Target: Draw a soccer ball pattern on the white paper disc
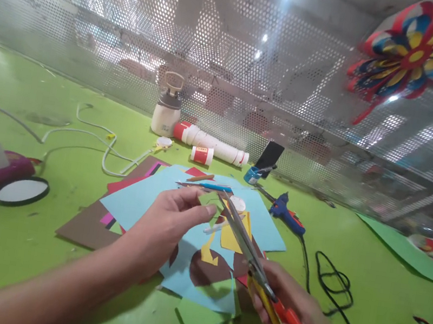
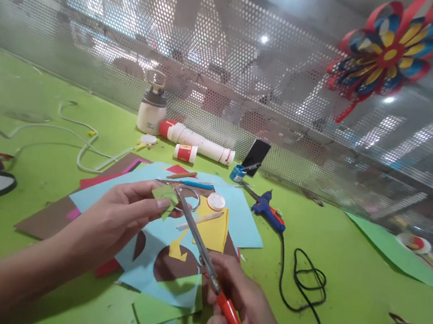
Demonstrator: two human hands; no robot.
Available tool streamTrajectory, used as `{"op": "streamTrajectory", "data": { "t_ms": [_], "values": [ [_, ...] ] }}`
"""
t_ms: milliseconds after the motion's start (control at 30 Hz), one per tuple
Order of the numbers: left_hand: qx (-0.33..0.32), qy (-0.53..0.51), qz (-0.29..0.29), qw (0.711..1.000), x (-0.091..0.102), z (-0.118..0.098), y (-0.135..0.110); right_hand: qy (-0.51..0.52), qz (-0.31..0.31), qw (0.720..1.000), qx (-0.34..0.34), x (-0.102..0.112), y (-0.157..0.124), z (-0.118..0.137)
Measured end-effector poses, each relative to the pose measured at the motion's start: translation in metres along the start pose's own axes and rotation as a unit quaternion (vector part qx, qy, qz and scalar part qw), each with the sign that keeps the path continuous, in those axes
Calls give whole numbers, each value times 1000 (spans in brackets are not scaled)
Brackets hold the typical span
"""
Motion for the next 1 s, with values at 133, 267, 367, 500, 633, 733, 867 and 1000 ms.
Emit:
{"op": "streamTrajectory", "data": {
  "t_ms": [133, 267, 367, 500, 633, 733, 867, 1000],
  "values": [
    [-12, -4, -4, 1000, 0, -7, -2, -37, -2, 999, 33, -5, 6, 9],
    [-5, -11, 4, 1000, 0, -10, -1, -30, -11, 999, 26, -6, 9, 7],
    [-2, -10, -1, 1000, 0, -10, 0, -4, -11, 1000, -5, -7, 8, -3],
    [-3, 0, -4, 1000, 0, -9, 1, 60, -19, 997, -42, -10, 5, -24],
    [-14, 2, -4, 1000, -2, -8, 0, 96, -28, 989, -109, -11, 0, -45],
    [-19, 4, -3, 1000, -3, -8, 0, 108, -42, 982, -148, -9, -4, -52],
    [-19, 11, -4, 1000, -2, -9, -1, 104, -65, 983, -140, -8, -6, -52],
    [-15, 15, -2, 1000, -2, -8, -1, 81, -55, 990, -101, -10, -5, -46]
  ]
}}
Point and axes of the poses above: each hand's wrist, its own y-axis towards the middle knuckle, its own x-axis out of the back of the hand, z = x × y, the point moved 6 cm from there along y, towards the middle knuckle, and after that the axes turned 2 degrees about -y, right-handed, at the moved point
